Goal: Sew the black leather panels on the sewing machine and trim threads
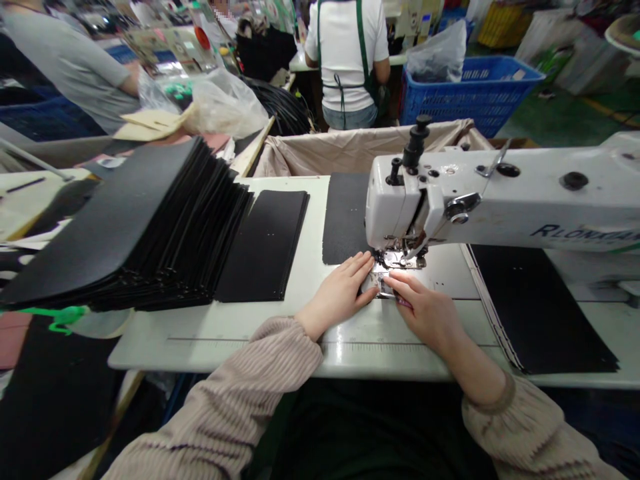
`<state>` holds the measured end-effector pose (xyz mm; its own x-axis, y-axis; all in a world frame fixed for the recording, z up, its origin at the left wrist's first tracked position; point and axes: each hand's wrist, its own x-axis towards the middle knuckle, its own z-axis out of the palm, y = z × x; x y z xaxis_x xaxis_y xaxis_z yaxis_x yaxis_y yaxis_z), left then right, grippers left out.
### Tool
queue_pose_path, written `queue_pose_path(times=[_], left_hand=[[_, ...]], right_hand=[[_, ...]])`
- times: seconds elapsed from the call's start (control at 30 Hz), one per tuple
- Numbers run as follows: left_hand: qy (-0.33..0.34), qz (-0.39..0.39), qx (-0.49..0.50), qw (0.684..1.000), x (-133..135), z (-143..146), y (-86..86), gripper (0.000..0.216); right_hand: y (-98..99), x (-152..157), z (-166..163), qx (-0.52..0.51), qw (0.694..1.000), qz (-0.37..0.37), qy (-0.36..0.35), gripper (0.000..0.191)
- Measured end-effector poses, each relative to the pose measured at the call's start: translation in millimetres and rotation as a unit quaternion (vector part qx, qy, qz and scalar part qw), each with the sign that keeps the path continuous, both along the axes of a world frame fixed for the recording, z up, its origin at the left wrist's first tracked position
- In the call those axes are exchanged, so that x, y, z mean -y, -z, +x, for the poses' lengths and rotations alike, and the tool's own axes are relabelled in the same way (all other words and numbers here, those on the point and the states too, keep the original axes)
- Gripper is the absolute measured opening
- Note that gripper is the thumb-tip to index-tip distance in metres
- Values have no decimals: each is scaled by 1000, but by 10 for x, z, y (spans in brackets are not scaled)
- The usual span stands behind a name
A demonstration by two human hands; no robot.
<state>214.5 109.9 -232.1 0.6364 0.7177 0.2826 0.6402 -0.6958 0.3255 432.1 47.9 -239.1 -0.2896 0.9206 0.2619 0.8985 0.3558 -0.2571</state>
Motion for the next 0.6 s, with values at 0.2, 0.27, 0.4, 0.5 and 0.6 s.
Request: queue_pose_path(times=[0.2, 0.27, 0.4, 0.5, 0.6], left_hand=[[-3, 8, 3, 1000, 13, 4, 6, 55], [-3, 9, 3, 1000, 4, 1, 1, 56], [-17, 22, 15, 999, -43, -4, 21, 53], [-42, 42, 14, 998, -97, 6, 41, 61], [-80, 49, 5, 996, -111, 37, 2, 62]], right_hand=[[-6, -4, -9, -8, 1000, 4, 2, 46], [-11, -4, -16, -11, 1000, 7, 3, 46], [-20, 4, -26, -17, 1000, 13, 8, 46], [-28, 19, -28, -16, 1000, 15, 19, 45], [-39, 35, -30, -9, 1000, 15, 25, 44]])
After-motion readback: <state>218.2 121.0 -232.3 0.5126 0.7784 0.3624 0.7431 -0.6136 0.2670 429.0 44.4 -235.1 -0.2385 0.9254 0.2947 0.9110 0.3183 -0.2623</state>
